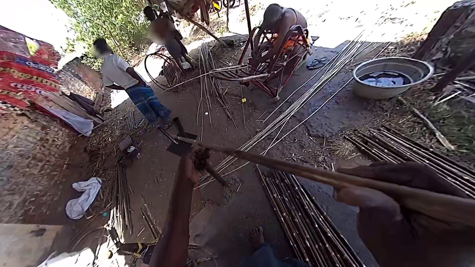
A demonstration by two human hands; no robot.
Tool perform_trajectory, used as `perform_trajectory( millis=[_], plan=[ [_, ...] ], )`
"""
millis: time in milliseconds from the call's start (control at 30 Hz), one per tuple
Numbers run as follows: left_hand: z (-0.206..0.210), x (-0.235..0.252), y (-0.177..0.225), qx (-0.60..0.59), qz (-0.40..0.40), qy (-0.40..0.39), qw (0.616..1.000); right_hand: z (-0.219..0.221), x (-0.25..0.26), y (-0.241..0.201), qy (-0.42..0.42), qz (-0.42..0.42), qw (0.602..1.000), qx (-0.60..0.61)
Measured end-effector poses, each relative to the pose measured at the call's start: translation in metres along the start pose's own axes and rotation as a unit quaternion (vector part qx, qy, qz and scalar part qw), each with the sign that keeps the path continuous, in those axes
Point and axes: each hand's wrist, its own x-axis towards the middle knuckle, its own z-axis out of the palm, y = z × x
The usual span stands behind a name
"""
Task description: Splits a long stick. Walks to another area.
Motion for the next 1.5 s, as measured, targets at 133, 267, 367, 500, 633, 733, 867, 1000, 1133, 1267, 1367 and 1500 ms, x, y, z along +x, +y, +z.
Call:
perform_trajectory(
  millis=[133, 267, 367, 500, 633, 733, 867, 1000, 1133, 1267, 1367, 1500],
  plan=[
    [0.041, 0.073, 0.020, 0.046, 0.017, -0.024, 0.998, 0.002, 0.105, 0.076, 0.041, 0.074, 0.996, 0.037],
    [0.081, 0.119, 0.026, 0.059, 0.023, 0.026, 0.998, 0.013, 0.205, 0.125, 0.033, 0.229, 0.973, 0.009],
    [0.063, 0.108, 0.022, 0.048, 0.055, 0.013, 0.997, 0.011, 0.174, 0.095, 0.038, 0.175, 0.983, 0.046],
    [0.028, 0.092, -0.003, 0.003, 0.088, -0.023, 0.996, -0.059, 0.013, 0.038, 0.171, 0.118, 0.977, 0.054],
    [0.002, 0.084, -0.020, -0.053, 0.108, -0.035, 0.992, -0.228, -0.163, 0.054, 0.492, 0.309, 0.811, 0.069],
    [0.021, 0.074, -0.040, 0.034, 0.097, -0.031, 0.994, -0.303, -0.310, 0.066, 0.655, 0.385, 0.643, 0.097],
    [0.036, 0.074, -0.114, 0.055, 0.005, -0.230, 0.972, -0.291, -0.466, 0.068, 0.741, 0.455, 0.493, 0.022],
    [0.056, 0.059, -0.210, 0.181, -0.081, -0.208, 0.958, -0.228, -0.539, 0.079, 0.731, 0.557, 0.390, 0.058],
    [0.061, 0.059, -0.276, 0.263, -0.112, -0.191, 0.939, -0.188, -0.568, 0.086, 0.656, 0.641, 0.384, 0.110],
    [0.078, 0.059, -0.316, 0.325, -0.085, -0.171, 0.926, -0.171, -0.573, 0.075, 0.474, 0.757, 0.447, 0.051],
    [0.094, 0.075, -0.337, 0.351, -0.064, -0.144, 0.923, -0.164, -0.590, 0.063, 0.371, 0.795, 0.480, 0.023],
    [0.110, 0.103, -0.353, 0.353, -0.084, -0.128, 0.923, -0.157, -0.632, 0.036, 0.346, 0.816, 0.464, -0.002]
  ],
)
